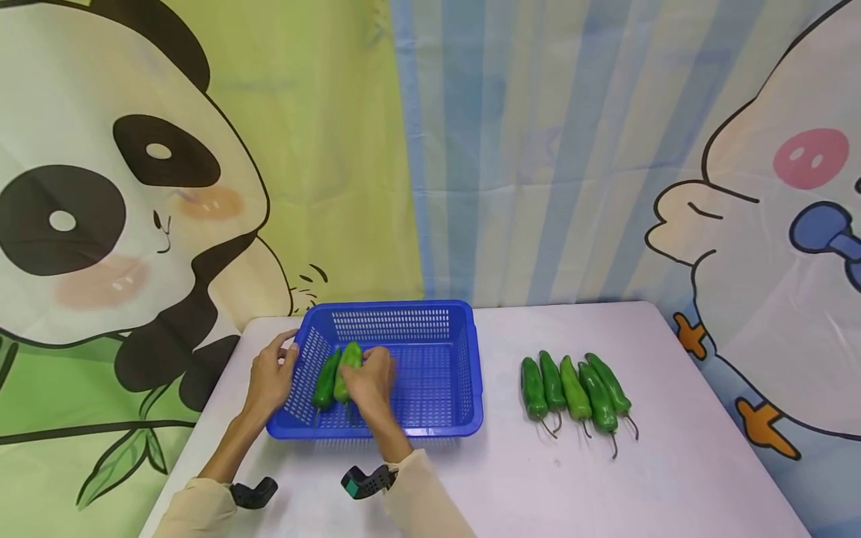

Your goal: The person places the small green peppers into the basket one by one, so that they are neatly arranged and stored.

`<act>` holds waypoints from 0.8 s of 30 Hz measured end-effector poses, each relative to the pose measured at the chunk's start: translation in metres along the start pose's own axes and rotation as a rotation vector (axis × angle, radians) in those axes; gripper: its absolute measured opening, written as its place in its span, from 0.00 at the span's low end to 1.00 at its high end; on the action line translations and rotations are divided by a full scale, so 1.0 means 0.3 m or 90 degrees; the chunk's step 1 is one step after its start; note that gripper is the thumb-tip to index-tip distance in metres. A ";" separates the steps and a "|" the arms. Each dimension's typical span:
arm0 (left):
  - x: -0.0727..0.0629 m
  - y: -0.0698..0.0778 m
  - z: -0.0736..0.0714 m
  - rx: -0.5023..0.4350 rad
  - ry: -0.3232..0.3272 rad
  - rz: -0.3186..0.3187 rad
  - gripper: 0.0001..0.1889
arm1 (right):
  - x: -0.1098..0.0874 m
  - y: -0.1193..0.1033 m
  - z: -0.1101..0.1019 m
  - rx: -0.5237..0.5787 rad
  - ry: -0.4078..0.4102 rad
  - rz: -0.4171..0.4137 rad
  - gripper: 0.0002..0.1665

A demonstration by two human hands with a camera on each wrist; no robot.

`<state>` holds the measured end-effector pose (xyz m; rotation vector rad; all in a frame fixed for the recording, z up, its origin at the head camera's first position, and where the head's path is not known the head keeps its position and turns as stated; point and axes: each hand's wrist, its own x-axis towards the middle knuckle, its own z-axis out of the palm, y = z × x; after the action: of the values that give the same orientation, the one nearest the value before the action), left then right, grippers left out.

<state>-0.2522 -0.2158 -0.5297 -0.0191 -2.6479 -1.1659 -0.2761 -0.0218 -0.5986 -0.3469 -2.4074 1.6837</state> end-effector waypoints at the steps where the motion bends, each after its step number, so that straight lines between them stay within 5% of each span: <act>1: 0.000 0.000 -0.001 0.000 0.001 0.001 0.24 | -0.001 -0.008 0.002 -0.013 0.003 0.000 0.28; 5: -0.003 0.002 -0.003 -0.002 0.001 0.004 0.24 | -0.048 -0.096 -0.039 -0.042 0.002 -0.023 0.25; 7: -0.003 0.001 -0.002 -0.003 0.003 0.003 0.24 | -0.039 -0.076 -0.025 -0.060 0.015 -0.047 0.23; 12: -0.006 -0.002 0.008 -0.006 -0.004 0.001 0.24 | -0.098 -0.187 -0.105 -0.052 0.002 -0.027 0.14; 17: -0.006 -0.001 0.006 -0.004 0.001 0.001 0.24 | -0.137 -0.280 -0.148 -0.066 -0.046 0.018 0.31; 19: -0.004 -0.002 0.003 -0.001 0.002 -0.001 0.24 | -0.126 -0.272 -0.137 -0.069 -0.060 0.025 0.32; 24: 0.001 -0.003 0.004 0.004 0.001 0.003 0.24 | -0.025 -0.100 -0.015 -0.108 -0.053 0.000 0.22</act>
<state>-0.2529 -0.2157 -0.5311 -0.0227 -2.6499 -1.1552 -0.2704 -0.0299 -0.5692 -0.3059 -2.6179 1.5260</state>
